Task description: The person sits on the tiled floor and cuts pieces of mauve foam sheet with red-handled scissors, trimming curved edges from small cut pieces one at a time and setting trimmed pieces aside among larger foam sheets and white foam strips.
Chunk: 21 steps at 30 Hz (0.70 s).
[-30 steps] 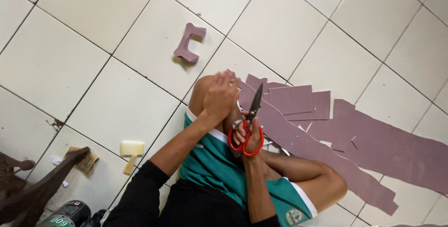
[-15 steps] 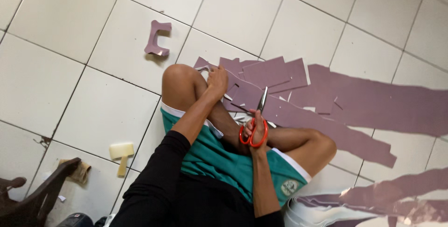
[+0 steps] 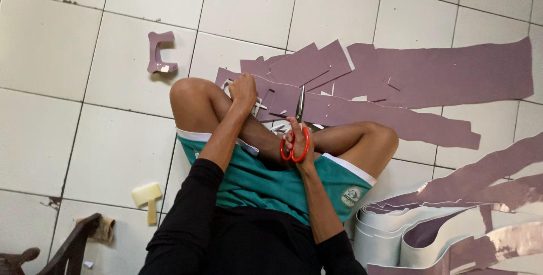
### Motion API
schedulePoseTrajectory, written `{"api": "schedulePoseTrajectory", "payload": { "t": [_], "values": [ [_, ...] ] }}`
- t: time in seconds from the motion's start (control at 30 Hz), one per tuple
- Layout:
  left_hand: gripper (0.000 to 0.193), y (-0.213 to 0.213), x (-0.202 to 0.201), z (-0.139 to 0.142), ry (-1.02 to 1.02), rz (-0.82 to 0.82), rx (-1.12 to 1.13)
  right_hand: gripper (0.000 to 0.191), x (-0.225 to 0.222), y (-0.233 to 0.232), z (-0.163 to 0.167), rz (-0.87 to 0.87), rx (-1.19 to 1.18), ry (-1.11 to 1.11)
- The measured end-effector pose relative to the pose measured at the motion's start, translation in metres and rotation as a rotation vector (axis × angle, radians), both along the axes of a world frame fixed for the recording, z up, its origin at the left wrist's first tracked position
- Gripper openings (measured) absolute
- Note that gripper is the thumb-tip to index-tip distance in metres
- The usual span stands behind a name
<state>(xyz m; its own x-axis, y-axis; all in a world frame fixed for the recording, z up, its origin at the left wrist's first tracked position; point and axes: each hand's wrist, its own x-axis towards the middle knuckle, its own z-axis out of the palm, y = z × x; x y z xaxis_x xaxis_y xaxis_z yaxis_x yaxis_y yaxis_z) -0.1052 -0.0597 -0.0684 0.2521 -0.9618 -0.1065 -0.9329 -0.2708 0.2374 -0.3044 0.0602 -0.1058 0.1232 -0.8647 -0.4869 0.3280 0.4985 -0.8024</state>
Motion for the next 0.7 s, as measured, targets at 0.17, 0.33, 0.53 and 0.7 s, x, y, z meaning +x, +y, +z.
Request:
{"api": "schedulePoseTrajectory", "payload": {
  "t": [0.17, 0.33, 0.53, 0.7],
  "values": [
    [0.008, 0.002, 0.009, -0.009, 0.084, 0.112, -0.048, 0.041, 0.000, 0.011, 0.007, -0.021, -0.001, 0.031],
    [0.014, 0.017, 0.002, 0.000, 0.242, -0.047, -0.131, 0.041, -0.010, 0.024, 0.018, -0.006, -0.035, 0.094],
    [0.022, 0.021, -0.016, 0.011, 0.911, -0.030, -0.207, 0.041, -0.030, 0.047, 0.029, 0.012, -0.085, 0.246],
    [0.032, 0.026, -0.048, 0.033, 1.657, 0.080, -0.119, 0.049, -0.043, 0.079, 0.036, 0.058, -0.133, 0.262]
  ]
}}
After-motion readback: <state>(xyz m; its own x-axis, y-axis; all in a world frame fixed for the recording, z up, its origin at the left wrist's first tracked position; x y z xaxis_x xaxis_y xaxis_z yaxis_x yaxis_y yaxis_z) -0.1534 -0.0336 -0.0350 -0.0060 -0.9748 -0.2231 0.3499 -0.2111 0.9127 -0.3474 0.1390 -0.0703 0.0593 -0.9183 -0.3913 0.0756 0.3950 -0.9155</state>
